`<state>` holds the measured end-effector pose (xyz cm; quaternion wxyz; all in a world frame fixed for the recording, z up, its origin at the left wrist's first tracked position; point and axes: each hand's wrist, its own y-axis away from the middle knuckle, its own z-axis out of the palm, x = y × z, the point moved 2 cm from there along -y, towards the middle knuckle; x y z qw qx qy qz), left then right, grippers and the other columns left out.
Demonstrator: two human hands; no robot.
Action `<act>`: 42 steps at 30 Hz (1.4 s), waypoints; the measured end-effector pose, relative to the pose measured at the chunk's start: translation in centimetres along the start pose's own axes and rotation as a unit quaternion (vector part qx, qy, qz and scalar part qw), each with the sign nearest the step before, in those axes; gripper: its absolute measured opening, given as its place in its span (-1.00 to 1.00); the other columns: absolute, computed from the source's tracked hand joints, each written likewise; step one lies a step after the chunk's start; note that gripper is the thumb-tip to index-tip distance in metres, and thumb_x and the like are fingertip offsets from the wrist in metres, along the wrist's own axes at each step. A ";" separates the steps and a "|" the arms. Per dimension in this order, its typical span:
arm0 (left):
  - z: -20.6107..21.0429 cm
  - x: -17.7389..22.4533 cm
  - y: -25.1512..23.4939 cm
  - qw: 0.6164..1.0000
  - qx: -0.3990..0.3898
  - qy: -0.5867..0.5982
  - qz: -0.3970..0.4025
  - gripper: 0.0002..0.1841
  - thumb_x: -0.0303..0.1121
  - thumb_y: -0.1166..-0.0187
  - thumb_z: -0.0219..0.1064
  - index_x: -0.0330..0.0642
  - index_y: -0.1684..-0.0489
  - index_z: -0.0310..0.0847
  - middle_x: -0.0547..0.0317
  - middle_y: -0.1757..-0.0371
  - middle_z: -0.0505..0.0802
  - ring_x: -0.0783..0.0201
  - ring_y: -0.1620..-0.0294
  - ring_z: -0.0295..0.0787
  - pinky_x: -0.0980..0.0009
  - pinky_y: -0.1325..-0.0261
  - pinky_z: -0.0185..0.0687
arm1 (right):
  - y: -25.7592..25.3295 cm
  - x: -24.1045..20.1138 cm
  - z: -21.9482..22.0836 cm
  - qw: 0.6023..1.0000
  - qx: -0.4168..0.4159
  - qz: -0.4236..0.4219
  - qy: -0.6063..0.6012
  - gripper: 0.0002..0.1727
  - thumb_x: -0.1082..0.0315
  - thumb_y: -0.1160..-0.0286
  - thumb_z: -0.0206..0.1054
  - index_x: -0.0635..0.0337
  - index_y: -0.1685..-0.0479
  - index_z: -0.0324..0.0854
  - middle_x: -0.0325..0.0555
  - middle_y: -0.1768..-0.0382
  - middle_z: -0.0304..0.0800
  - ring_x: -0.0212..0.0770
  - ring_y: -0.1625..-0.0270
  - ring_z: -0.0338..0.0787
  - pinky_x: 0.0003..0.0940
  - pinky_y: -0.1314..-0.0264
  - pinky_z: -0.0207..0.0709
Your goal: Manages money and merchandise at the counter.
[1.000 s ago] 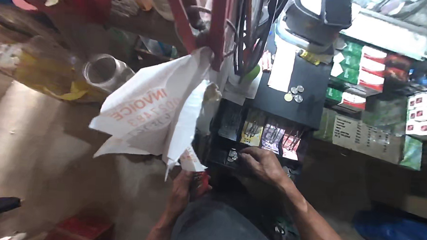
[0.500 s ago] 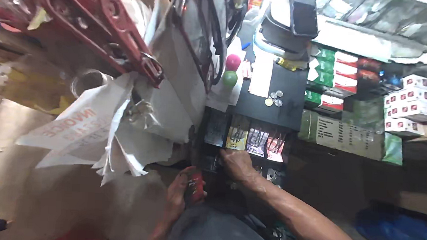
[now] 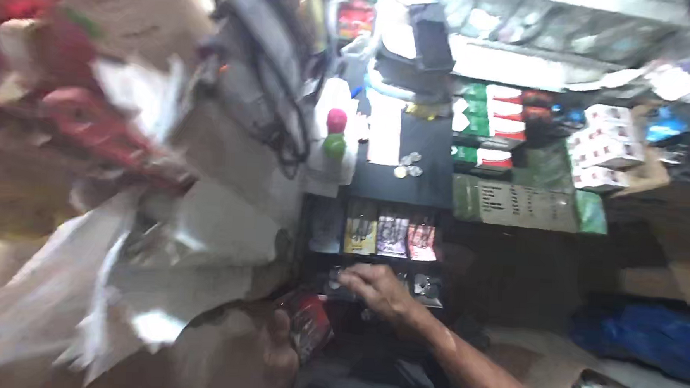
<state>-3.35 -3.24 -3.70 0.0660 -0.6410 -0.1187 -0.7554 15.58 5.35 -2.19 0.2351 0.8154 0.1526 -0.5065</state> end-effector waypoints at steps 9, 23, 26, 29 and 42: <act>10.3 0.5 -5.6 0.961 -0.230 -0.034 0.149 -0.30 0.28 -0.76 -0.09 -0.04 -0.65 0.43 0.26 -0.44 0.76 0.32 -0.36 0.74 0.34 -0.41 0.67 | 6.9 2.0 -7.8 0.923 0.281 -0.047 -0.258 -0.90 0.45 -0.49 0.37 0.20 0.17 0.79 -0.45 0.37 0.87 -0.66 0.40 0.73 -0.65 0.30 0.66; 13.8 -0.2 -5.1 0.978 -0.161 -0.121 -0.050 -0.67 -0.26 -0.81 0.16 -0.05 -0.45 0.59 0.46 -0.17 0.91 0.35 -0.17 0.88 0.26 -0.33 0.79 | -0.7 27.6 -40.3 0.722 0.530 0.294 -0.335 -0.74 0.01 -0.76 0.21 -0.02 0.12 0.44 -0.47 0.70 0.24 -0.52 0.79 0.17 -0.59 0.76 0.19; 14.5 -0.1 -5.1 0.978 -0.149 -0.130 -0.064 -0.67 -0.33 -0.80 0.15 -0.17 -0.43 0.56 0.41 -0.17 0.91 0.35 -0.16 0.88 0.28 -0.31 0.79 | -2.4 27.9 -40.6 0.769 0.461 0.361 -0.258 -0.54 -0.12 -0.76 0.16 0.15 0.05 0.57 -0.37 0.63 0.41 -0.49 0.77 0.24 -0.55 0.73 0.25; 15.0 0.0 -5.1 0.979 -0.136 -0.138 -0.069 -0.67 -0.30 -0.79 0.17 -0.17 -0.42 0.58 0.43 -0.17 0.91 0.39 -0.16 0.87 0.31 -0.31 0.79 | -3.3 27.4 -41.1 0.819 0.399 0.405 -0.082 -0.47 -0.07 -0.84 0.04 0.22 -0.05 0.71 -0.23 0.51 0.52 -0.40 0.66 0.32 -0.42 0.60 0.30; 14.6 -1.2 -4.6 0.984 -0.093 -0.150 -0.032 -0.66 -0.20 -0.72 0.29 -0.13 -0.33 0.67 0.31 -0.11 0.93 0.34 -0.09 0.90 0.35 -0.23 0.84 | -2.9 23.4 -36.0 0.855 0.366 0.367 -0.036 -0.44 -0.13 -0.64 0.33 0.25 -0.18 0.65 -0.19 0.52 0.48 -0.43 0.68 0.34 -0.51 0.62 0.33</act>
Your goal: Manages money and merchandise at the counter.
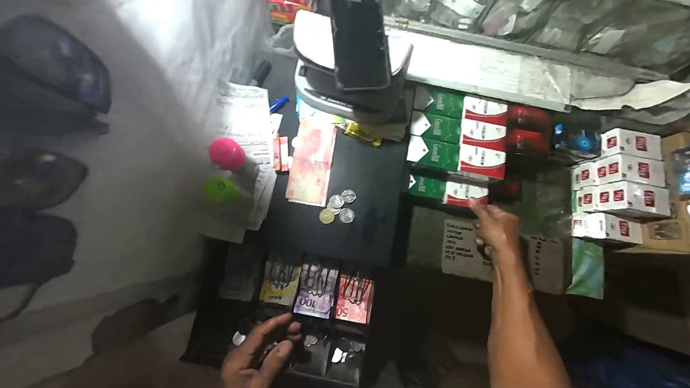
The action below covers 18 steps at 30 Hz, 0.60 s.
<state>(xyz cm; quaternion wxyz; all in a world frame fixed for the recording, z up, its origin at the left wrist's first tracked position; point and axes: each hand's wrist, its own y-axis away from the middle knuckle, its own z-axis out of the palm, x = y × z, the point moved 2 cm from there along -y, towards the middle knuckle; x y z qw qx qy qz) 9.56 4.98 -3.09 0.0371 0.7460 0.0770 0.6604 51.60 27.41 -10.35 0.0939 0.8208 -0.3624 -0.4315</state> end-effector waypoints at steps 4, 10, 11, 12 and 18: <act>-0.7 -0.1 0.6 1.000 0.004 -0.001 0.028 -0.61 -0.21 -0.71 0.30 -0.30 -0.32 0.67 0.17 -0.12 0.92 0.31 -0.09 0.90 0.33 -0.22 0.85 | 0.5 2.4 0.1 0.975 0.011 -0.011 -0.220 -0.75 0.12 -0.72 0.29 0.01 0.30 0.50 -0.54 0.78 0.29 -0.61 0.84 0.24 -0.68 0.79 0.28; -4.2 -1.7 5.5 0.997 -0.062 0.005 -0.055 -0.59 -0.28 -0.68 0.32 -0.47 -0.30 0.63 0.05 -0.02 0.91 0.38 0.01 0.89 0.41 -0.15 0.82 | 11.5 2.5 -1.2 0.948 -0.154 -0.166 -0.223 -0.73 0.23 -0.82 0.00 -0.21 0.33 0.49 -0.67 0.79 0.39 -0.66 0.81 0.33 -0.72 0.75 0.34; -4.6 -2.3 6.4 0.992 -0.090 0.028 -0.081 -0.53 -0.23 -0.68 0.33 -0.48 -0.36 0.59 0.05 -0.03 0.90 0.37 0.03 0.88 0.40 -0.12 0.82 | 15.4 1.7 -0.4 0.946 -0.186 -0.205 -0.169 -0.85 0.29 -0.73 0.12 -0.13 0.17 0.57 -0.70 0.65 0.61 -0.71 0.69 0.51 -0.74 0.64 0.46; -4.9 -2.7 7.0 0.987 -0.115 0.054 -0.099 -0.44 -0.15 -0.67 0.33 -0.50 -0.43 0.51 0.05 -0.05 0.89 0.36 0.02 0.88 0.38 -0.10 0.82 | 19.7 0.8 1.0 0.934 -0.221 -0.254 -0.122 -0.89 0.38 -0.59 0.24 0.00 0.07 0.66 -0.73 0.44 0.78 -0.77 0.48 0.68 -0.77 0.43 0.60; -9.2 -3.5 9.1 0.981 -0.160 0.046 -0.101 -0.59 -0.31 -0.58 0.41 -0.45 -0.26 0.62 0.14 0.07 0.90 0.50 0.11 0.84 0.50 -0.05 0.80 | 36.7 2.8 14.6 0.825 -0.461 -0.324 -0.037 -0.68 0.20 -0.49 0.46 0.31 0.03 0.76 -0.26 0.51 0.69 -0.58 0.48 0.57 -0.62 0.36 0.51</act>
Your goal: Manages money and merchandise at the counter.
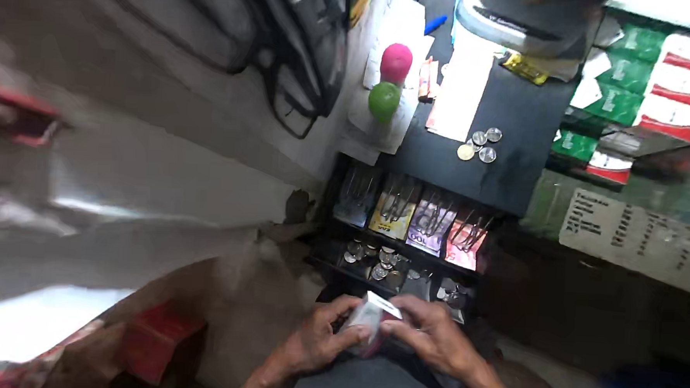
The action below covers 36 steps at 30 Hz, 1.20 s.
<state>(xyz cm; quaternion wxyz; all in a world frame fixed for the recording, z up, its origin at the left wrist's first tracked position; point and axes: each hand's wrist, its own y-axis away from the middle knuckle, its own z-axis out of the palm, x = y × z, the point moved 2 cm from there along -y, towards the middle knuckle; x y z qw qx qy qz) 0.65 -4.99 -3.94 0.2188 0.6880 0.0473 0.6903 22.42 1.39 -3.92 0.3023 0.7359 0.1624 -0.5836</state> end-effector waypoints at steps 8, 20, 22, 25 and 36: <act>-9.3 -4.4 8.3 0.989 0.149 -0.011 -0.011 -0.67 -0.29 -0.62 0.33 -0.32 -0.21 0.64 0.30 0.16 0.91 0.52 0.20 0.86 0.50 0.06 0.83 | -3.1 -1.9 6.0 0.948 0.094 0.087 -0.292 -0.67 0.27 -0.76 0.08 0.25 -0.23 0.63 -0.19 0.09 0.91 -0.32 0.34 0.88 -0.40 0.40 0.79; -13.2 -6.4 8.5 0.980 0.195 0.023 -0.008 -0.70 -0.31 -0.68 0.26 -0.30 -0.22 0.62 0.27 0.15 0.89 0.48 0.17 0.85 0.49 0.02 0.80 | -8.4 -4.0 6.5 0.926 0.144 0.093 0.336 -0.72 0.30 -0.66 0.29 0.28 -0.05 0.84 0.08 0.05 0.92 -0.06 0.01 0.90 -0.05 -0.17 0.71; -13.1 -6.4 8.0 0.983 0.180 0.024 -0.016 -0.67 -0.30 -0.69 0.25 -0.32 -0.28 0.59 0.23 0.12 0.90 0.45 0.16 0.86 0.45 0.00 0.81 | -10.2 -4.8 6.9 0.865 0.018 0.177 0.469 -0.64 0.30 -0.72 0.15 0.24 -0.27 0.75 0.28 -0.18 0.82 0.29 -0.26 0.79 0.32 -0.34 0.52; -12.9 -6.3 7.5 0.987 0.156 0.017 -0.016 -0.66 -0.31 -0.68 0.26 -0.31 -0.30 0.59 0.22 0.14 0.90 0.44 0.19 0.87 0.45 0.03 0.82 | -11.4 -4.7 7.1 0.806 -0.062 0.200 0.553 -0.61 0.36 -0.76 0.06 0.27 -0.38 0.64 0.37 -0.25 0.74 0.41 -0.23 0.77 0.36 -0.23 0.53; -12.0 -6.2 6.1 0.992 0.125 0.010 -0.016 -0.67 -0.29 -0.68 0.27 -0.30 -0.29 0.61 0.22 0.12 0.91 0.42 0.18 0.88 0.42 0.02 0.83 | -9.3 -1.8 6.1 0.849 0.123 -0.064 0.509 -0.74 0.41 -0.60 0.22 0.39 0.07 0.79 0.26 0.17 0.89 0.25 0.17 0.92 0.20 0.18 0.75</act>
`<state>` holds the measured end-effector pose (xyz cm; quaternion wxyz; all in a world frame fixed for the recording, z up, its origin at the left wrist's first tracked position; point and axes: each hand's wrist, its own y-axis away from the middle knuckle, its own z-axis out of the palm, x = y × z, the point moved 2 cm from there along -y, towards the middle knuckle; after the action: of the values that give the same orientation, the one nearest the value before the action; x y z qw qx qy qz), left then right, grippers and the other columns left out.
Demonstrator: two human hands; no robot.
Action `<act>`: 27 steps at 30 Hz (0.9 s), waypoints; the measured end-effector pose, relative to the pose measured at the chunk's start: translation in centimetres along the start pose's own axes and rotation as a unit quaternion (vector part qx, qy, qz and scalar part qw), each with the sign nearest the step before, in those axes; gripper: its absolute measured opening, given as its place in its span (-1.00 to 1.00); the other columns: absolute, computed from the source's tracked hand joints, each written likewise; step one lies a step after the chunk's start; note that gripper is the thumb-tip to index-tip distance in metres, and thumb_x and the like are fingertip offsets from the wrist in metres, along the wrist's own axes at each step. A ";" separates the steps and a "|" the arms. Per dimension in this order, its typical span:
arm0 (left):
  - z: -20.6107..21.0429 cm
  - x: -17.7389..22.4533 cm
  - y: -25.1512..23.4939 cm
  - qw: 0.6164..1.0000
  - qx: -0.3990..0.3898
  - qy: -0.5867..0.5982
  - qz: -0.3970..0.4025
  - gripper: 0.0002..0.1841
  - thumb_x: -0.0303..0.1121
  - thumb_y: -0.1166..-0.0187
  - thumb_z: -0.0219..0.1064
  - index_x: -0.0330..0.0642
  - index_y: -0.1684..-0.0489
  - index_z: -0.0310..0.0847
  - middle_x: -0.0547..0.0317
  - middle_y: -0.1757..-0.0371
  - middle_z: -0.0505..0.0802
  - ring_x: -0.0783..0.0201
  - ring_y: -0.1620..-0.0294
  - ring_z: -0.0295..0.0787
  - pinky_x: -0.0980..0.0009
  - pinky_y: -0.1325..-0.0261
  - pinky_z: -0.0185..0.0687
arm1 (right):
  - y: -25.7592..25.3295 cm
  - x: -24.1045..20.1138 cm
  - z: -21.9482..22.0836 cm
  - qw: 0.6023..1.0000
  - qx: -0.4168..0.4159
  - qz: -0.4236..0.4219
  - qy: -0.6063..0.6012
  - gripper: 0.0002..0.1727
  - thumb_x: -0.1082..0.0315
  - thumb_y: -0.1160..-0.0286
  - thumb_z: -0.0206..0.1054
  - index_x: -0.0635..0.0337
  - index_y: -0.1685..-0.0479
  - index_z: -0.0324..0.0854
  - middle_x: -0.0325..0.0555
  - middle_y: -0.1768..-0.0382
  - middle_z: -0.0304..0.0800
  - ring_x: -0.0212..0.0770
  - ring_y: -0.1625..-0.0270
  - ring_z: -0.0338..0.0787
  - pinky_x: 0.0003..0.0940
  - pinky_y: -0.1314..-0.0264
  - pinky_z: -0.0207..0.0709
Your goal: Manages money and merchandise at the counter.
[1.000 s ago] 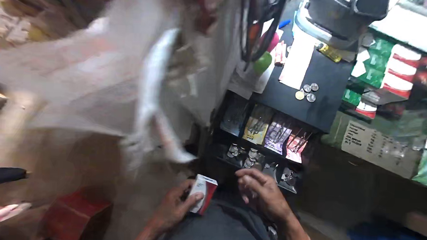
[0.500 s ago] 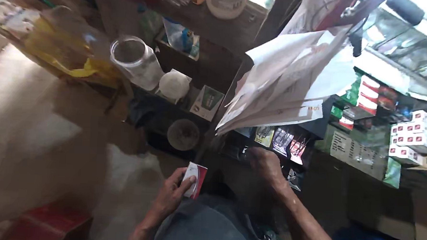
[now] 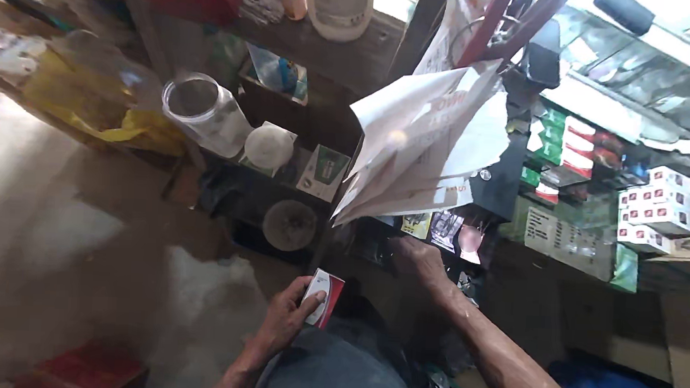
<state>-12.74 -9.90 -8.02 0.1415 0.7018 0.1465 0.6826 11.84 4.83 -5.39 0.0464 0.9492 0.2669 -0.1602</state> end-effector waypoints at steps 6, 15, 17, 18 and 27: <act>0.5 0.6 -0.4 1.000 -0.006 -0.010 -0.007 -0.67 -0.30 -0.68 0.27 -0.30 -0.28 0.60 0.22 0.14 0.90 0.43 0.20 0.87 0.43 0.04 0.82 | 1.1 1.3 -1.0 0.980 0.037 0.128 -0.145 -0.65 0.31 -0.67 0.14 0.43 0.09 0.75 0.20 0.26 0.87 0.10 0.19 0.90 0.10 0.07 0.71; 1.5 1.2 -1.1 0.999 -0.021 -0.028 0.003 -0.68 -0.31 -0.67 0.28 -0.28 -0.26 0.63 0.24 0.15 0.91 0.44 0.20 0.87 0.46 0.06 0.83 | 3.5 1.2 -2.5 0.547 0.225 0.377 -0.712 -0.72 0.40 -0.88 -0.16 0.32 -0.01 0.47 -0.04 0.35 0.89 -0.20 0.45 0.90 -0.36 0.44 0.81; 1.7 1.2 -1.1 0.999 -0.024 -0.036 -0.005 -0.68 -0.30 -0.67 0.29 -0.27 -0.26 0.63 0.24 0.15 0.91 0.43 0.20 0.87 0.45 0.05 0.83 | 3.7 1.5 -2.5 0.500 0.245 0.358 -0.750 -0.64 0.39 -0.88 -0.20 0.39 -0.16 0.51 0.10 0.14 0.91 -0.06 0.20 0.96 -0.22 0.17 0.87; 1.8 1.2 -1.1 0.999 -0.023 -0.040 -0.006 -0.68 -0.30 -0.66 0.29 -0.27 -0.25 0.64 0.24 0.16 0.91 0.43 0.21 0.87 0.45 0.06 0.83 | 3.8 1.6 -2.7 0.491 0.250 0.329 -0.767 -0.60 0.39 -0.88 -0.23 0.42 -0.22 0.51 0.15 0.03 0.89 0.01 0.07 0.96 -0.14 0.03 0.87; 1.6 0.4 -0.8 0.999 -0.023 -0.040 0.016 -0.68 -0.29 -0.66 0.28 -0.30 -0.22 0.64 0.23 0.19 0.90 0.42 0.23 0.87 0.44 0.09 0.83 | 4.7 0.4 -1.8 0.529 0.236 0.235 -0.781 -0.45 0.71 -0.41 -0.07 0.47 -0.48 0.29 0.24 -0.33 0.73 0.08 -0.25 0.86 -0.09 -0.27 0.79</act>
<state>-11.10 -9.02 -8.03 0.1527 0.7270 0.1141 0.6596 15.15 1.39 -3.79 0.0466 0.4505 -0.1564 -0.8777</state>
